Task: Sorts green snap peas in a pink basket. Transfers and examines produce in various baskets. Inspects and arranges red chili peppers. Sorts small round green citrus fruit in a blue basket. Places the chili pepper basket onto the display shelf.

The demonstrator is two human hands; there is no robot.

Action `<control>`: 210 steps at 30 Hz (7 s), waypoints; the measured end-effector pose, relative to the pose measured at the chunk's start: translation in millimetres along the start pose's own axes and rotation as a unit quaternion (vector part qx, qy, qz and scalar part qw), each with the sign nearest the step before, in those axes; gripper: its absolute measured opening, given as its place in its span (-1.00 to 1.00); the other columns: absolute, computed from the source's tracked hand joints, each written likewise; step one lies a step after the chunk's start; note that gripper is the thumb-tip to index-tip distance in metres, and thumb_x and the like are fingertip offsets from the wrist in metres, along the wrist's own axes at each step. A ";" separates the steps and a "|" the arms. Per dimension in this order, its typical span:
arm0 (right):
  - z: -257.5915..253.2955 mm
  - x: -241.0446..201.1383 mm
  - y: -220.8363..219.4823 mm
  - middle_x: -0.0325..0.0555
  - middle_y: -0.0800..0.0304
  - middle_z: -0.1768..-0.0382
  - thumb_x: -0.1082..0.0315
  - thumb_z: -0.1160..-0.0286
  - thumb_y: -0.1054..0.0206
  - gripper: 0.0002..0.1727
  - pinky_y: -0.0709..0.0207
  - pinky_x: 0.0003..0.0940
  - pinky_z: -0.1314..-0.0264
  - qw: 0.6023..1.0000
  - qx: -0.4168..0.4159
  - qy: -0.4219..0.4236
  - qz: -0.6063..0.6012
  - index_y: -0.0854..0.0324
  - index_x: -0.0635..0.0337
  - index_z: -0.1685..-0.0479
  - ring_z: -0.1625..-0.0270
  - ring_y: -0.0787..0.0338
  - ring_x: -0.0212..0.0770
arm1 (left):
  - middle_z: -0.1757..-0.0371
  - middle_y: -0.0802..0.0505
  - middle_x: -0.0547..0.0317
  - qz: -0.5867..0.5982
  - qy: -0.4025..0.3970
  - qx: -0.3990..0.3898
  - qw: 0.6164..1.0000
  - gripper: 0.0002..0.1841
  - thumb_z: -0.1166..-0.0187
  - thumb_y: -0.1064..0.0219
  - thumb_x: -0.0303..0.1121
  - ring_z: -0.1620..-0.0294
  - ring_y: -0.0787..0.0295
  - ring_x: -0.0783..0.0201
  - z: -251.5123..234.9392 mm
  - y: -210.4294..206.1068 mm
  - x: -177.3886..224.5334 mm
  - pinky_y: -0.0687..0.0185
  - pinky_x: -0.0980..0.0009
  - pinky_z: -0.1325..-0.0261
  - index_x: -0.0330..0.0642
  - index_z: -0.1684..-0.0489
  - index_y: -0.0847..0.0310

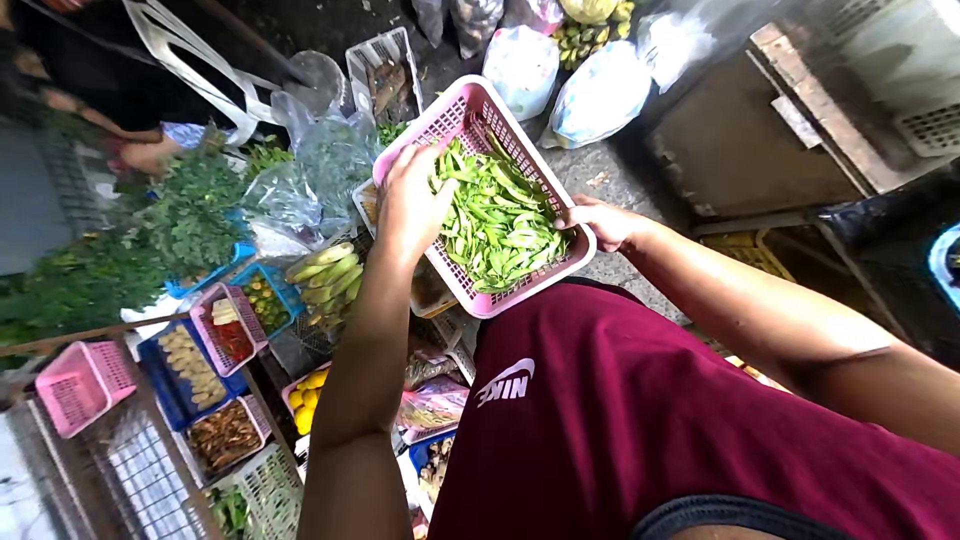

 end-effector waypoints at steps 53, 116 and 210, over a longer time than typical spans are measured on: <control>-22.8 1.7 -5.4 -0.10 -0.91 0.17 0.08 -0.16 -0.42 -0.52 -0.85 -0.16 0.06 1.000 0.007 -0.019 -0.003 -0.67 0.10 -0.09 0.15 -0.92 -0.22 | -0.14 -0.80 0.01 -0.154 0.019 -0.131 0.979 -0.79 -0.65 -0.34 -0.26 -0.29 -0.72 -0.03 54.3 -101.3 -12.7 -0.67 0.00 -0.35 -0.15 0.04 -0.86; 2.9 89.6 -140.0 -0.13 -0.89 0.14 0.09 -0.29 -0.30 -0.52 -0.83 -0.18 0.03 0.988 0.136 0.030 -0.071 -0.59 0.09 -0.21 0.12 -0.90 -0.24 | -0.23 -0.88 0.00 0.092 -0.201 -0.087 0.972 -0.64 -0.49 -0.29 -0.46 -0.31 -0.81 0.08 88.0 -32.7 -52.9 -0.68 -0.05 -0.40 -0.21 -0.24 -0.79; -31.3 5.7 -34.3 -0.11 -0.89 0.20 0.13 -0.21 -0.34 -0.60 -0.82 -0.19 0.06 0.999 0.028 -0.015 0.010 -0.66 0.14 -0.01 0.17 -0.90 -0.25 | -0.18 -0.79 0.00 -0.077 0.007 -0.186 0.980 -0.73 -0.61 -0.27 -0.42 -0.23 -0.77 0.03 36.0 -111.9 -10.2 -0.71 0.01 -0.33 -0.13 -0.11 -0.87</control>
Point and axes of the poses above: each hand's wrist, its own z-axis away from the middle knuckle, its own y-axis out of the back of the hand, x = y × z, the point moved 10 cm from there along -z, towards the middle knuckle
